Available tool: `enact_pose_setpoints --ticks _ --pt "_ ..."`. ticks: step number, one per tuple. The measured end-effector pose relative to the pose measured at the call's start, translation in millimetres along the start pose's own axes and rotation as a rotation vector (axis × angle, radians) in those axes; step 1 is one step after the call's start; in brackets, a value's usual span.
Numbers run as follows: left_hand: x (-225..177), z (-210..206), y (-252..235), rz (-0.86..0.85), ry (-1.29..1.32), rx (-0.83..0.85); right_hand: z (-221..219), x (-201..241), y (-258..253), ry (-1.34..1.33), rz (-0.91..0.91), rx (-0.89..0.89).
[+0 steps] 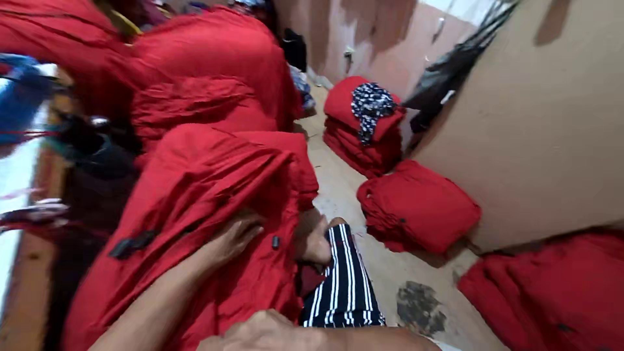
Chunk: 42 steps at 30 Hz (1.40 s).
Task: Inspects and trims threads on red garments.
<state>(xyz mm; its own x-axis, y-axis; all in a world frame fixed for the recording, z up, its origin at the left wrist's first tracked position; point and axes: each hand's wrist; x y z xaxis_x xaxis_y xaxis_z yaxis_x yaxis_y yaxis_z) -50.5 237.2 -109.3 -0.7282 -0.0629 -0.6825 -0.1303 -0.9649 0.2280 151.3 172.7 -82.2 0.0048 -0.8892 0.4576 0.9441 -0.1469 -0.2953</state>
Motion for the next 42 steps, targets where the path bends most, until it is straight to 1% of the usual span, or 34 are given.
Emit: enact_pose_setpoints --ticks 2,4,6,8,10,11,13,17,23,31,36,38,42 --pt "-11 -14 1 -0.09 -0.1 0.015 13 -19 10 -0.105 -0.028 -0.071" --pt "-4 -33 0 -0.299 -0.193 -0.096 16 -46 20 -0.294 -0.083 -0.168" --pt "1 -43 -2 -0.41 -0.217 -0.119 6 -75 27 -0.504 -0.192 -0.332" --pt "6 -46 -2 -0.414 -0.232 -0.103 -6 -94 31 -0.669 -0.445 -0.469" --pt "11 -46 -3 -0.383 -0.228 -0.066 -16 -109 35 -0.747 -0.681 -0.517" --pt "13 -45 -4 -0.386 -0.222 -0.059 -21 -116 38 -0.766 -0.748 -0.51" --pt "16 -45 -5 -0.415 -0.227 -0.055 -30 -124 43 -0.804 -0.816 -0.47" --pt "18 -47 -7 -0.499 -0.229 -0.061 -37 -126 46 -0.865 -0.844 -0.396" --pt "18 -46 -6 -0.51 -0.256 0.003 -39 -125 46 -0.925 -0.857 -0.301" --pt "16 -45 -5 -0.553 -0.233 -0.002 -44 -127 47 -0.983 -0.86 -0.308" --pt "12 -41 -2 -0.468 -0.254 0.063 -47 -129 47 -0.979 -0.874 -0.302" --pt "10 -41 -3 -0.505 -0.254 0.02 -49 -129 47 -0.991 -0.864 -0.315" --pt "10 -41 -2 -0.519 -0.246 -0.024 -47 -126 44 -1.067 -0.865 -0.314"
Point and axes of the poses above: each hand's wrist, its own y-axis away from the middle knuckle, its own z-axis out of the back of the hand, x = y × z, and after that the axes turned 5 degrees about y, right-handed
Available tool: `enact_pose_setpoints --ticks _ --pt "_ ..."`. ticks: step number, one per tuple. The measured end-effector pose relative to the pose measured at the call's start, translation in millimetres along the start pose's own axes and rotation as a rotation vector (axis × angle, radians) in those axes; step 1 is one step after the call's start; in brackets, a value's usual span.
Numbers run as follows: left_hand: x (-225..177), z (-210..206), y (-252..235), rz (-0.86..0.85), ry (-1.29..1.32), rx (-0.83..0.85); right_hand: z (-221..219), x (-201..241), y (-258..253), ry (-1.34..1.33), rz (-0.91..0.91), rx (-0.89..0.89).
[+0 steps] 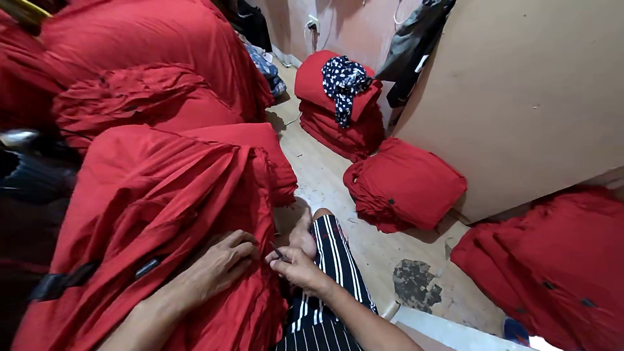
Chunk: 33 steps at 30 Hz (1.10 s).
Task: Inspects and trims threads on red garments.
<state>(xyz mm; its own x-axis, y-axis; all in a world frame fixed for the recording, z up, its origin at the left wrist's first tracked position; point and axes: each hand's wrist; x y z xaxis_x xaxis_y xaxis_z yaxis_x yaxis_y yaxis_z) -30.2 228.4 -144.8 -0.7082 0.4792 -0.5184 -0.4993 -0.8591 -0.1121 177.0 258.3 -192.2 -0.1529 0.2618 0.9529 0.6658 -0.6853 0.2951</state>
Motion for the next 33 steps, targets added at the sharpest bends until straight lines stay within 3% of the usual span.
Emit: enact_pose_setpoints --ticks 6,14,20,27,33 --pt "-31 19 -5 0.099 0.113 -0.203 -2 4 6 -0.249 0.002 0.099" --pt "-28 31 8 0.316 0.423 -0.311 -11 3 8 -0.31 0.082 0.287" --pt "-30 37 11 0.389 0.573 -0.309 -14 8 8 -0.388 0.078 0.201" --pt "-26 33 11 0.362 0.532 -0.321 -17 26 12 -0.442 0.065 0.285" --pt "-22 32 11 0.268 0.565 -0.267 -18 16 8 -0.52 0.074 0.579"
Point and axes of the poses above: each hand's wrist, its own y-axis away from the middle knuckle, its own z-axis out of the back of the hand, x = y × z, and after that the axes turned 5 degrees about y, right-handed
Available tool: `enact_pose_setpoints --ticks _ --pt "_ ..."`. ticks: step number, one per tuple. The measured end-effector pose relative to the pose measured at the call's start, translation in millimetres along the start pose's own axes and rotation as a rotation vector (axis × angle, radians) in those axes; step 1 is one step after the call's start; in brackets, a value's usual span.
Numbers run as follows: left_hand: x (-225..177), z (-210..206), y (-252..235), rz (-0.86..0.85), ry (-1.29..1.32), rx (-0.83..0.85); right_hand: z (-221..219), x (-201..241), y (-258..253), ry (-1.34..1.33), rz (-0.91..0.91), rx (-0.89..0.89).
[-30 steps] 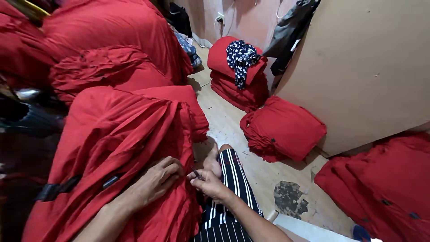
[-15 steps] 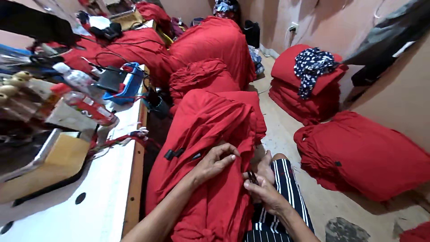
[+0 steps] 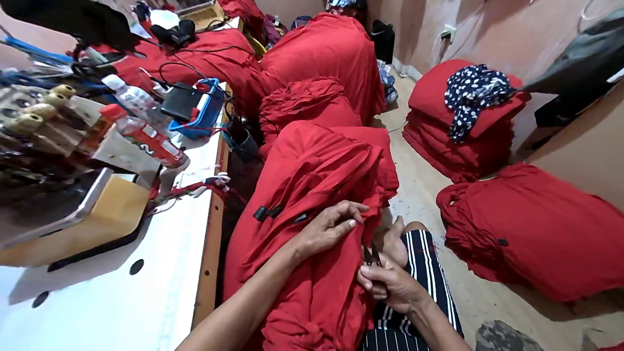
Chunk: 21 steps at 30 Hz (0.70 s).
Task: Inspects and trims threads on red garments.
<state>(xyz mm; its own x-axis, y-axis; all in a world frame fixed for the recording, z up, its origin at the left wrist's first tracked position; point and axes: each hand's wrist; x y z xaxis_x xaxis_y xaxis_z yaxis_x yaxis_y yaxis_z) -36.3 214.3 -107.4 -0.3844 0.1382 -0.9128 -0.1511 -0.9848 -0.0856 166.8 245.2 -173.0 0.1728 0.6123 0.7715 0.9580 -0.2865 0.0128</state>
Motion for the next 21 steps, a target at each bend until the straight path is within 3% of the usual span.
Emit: enact_pose_setpoints --ticks 3,6,10,15,21 --pt "-6 -1 1 0.047 -0.004 0.03 -1 -1 -2 0.028 -0.094 0.053" --pt "-14 -1 1 0.137 0.005 -0.015 -3 3 1 0.087 -0.163 -0.149" --pt "-19 2 3 0.155 -0.106 -0.034 -9 8 9 0.159 -0.05 -0.384" --pt "-18 10 7 0.161 -0.188 0.159 -14 20 17 0.336 0.117 -0.429" --pt "-16 17 7 0.148 0.104 0.202 -7 19 21 0.386 0.082 -0.415"
Point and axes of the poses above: each hand's wrist, its own y-axis away from the middle knuckle, its own z-axis out of the back of the hand, x = y × z, and after that the axes turned 5 degrees about y, right-handed
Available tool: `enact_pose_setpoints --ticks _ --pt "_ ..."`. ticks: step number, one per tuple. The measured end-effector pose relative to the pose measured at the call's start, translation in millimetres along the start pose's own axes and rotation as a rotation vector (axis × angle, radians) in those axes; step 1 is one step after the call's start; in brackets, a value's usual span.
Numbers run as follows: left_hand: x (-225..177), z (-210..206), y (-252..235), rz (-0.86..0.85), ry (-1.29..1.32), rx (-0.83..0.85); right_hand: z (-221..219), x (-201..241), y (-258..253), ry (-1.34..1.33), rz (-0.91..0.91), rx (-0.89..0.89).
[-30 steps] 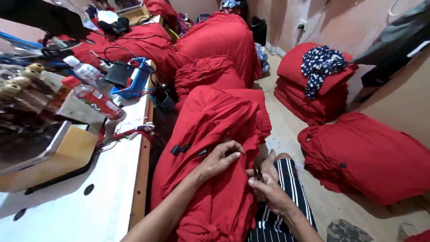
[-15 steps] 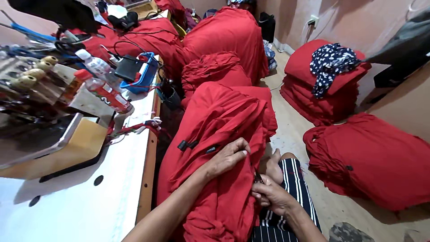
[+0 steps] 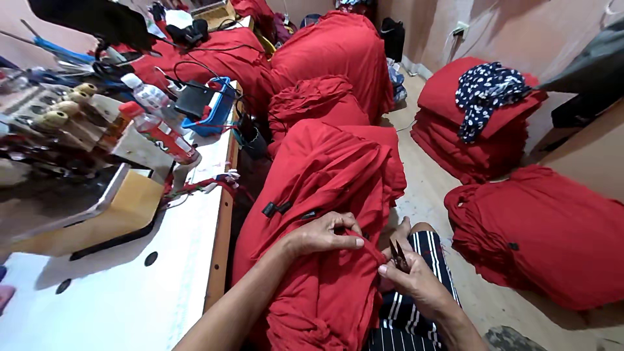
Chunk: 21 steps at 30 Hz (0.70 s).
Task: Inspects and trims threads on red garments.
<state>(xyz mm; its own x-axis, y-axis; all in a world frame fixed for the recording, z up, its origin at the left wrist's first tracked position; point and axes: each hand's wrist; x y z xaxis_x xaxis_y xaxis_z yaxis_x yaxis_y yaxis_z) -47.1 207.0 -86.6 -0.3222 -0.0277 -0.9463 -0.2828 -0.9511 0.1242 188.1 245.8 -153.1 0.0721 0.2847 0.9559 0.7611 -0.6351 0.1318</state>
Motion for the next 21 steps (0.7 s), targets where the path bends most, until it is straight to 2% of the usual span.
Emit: enact_pose_setpoints --ticks 4,9,14,21 --pt "4 -1 -1 -0.008 0.085 -0.009 -1 -3 -2 -0.049 -0.015 -0.001" --pt "-4 -7 -2 0.124 0.183 -0.08 -4 -3 -1 -0.042 0.056 -0.058" --pt "-2 -9 -4 0.149 0.239 -0.187 -9 -7 -4 0.042 0.112 -0.121" --pt "-6 -11 -5 0.166 0.239 -0.145 -12 -1 -12 0.114 0.257 -0.185"
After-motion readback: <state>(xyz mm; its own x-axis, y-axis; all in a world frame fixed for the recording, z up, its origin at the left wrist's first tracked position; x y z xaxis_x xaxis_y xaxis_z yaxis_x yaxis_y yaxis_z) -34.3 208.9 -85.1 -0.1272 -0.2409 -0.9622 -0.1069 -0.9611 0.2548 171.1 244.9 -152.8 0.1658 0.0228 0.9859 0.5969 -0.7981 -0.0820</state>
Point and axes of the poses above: each hand's wrist, its own y-axis away from the middle knuckle, its own z-axis out of the back of the hand, x = y × z, and after that the axes turned 5 degrees about y, right-handed
